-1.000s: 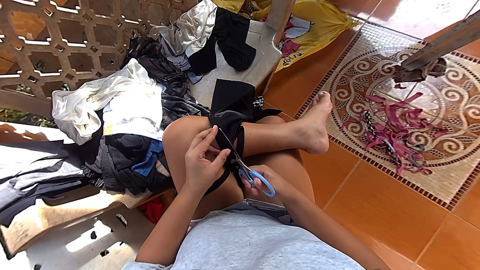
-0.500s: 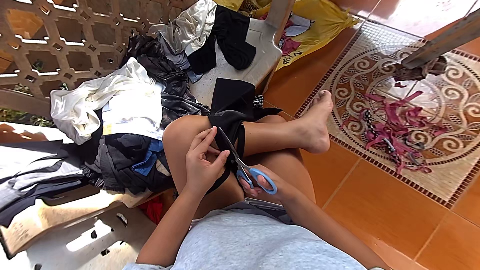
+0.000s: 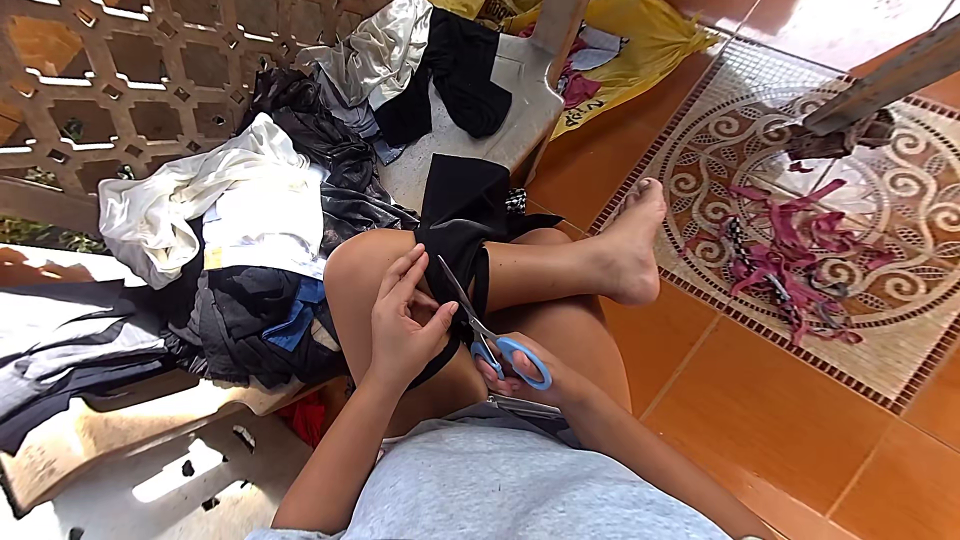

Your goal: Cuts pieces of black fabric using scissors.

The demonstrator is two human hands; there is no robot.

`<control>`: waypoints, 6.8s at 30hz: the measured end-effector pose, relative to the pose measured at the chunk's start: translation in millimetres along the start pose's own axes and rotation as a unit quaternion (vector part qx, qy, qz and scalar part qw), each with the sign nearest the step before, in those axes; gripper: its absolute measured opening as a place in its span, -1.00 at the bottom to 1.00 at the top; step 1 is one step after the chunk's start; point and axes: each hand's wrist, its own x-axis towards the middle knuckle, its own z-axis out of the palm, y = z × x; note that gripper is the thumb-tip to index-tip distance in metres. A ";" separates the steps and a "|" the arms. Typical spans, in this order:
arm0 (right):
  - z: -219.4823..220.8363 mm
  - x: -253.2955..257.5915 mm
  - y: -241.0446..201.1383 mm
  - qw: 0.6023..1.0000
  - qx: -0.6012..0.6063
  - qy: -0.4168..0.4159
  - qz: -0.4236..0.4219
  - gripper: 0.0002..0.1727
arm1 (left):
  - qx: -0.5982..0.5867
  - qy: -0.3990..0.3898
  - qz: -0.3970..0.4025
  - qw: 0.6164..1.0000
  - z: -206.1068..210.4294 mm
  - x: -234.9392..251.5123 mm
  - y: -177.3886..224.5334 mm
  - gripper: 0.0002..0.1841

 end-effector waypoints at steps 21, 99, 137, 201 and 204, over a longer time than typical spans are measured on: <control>-2.8 -0.5 -2.0 0.999 -0.039 0.010 -0.010 -0.49 | -0.085 0.075 -0.067 0.991 11.3 -7.3 8.3 -0.75; 6.8 -0.3 -26.6 0.984 -0.063 0.051 0.156 -0.48 | -0.111 0.004 -0.230 0.967 -4.4 2.9 10.8 -0.55; 9.9 2.2 -11.7 0.988 -0.074 0.062 0.124 -0.45 | -0.100 -0.013 -0.187 0.977 -2.9 -0.7 4.3 -0.58; -1.2 -11.5 -12.6 0.991 -0.119 0.001 0.063 -0.42 | -0.156 -0.058 -0.070 0.984 -10.8 -11.3 -5.6 -0.64; 1.8 -11.6 -10.9 0.987 -0.147 0.013 0.064 -0.41 | -0.106 -0.041 -0.035 0.993 -5.4 -16.5 -6.3 -0.55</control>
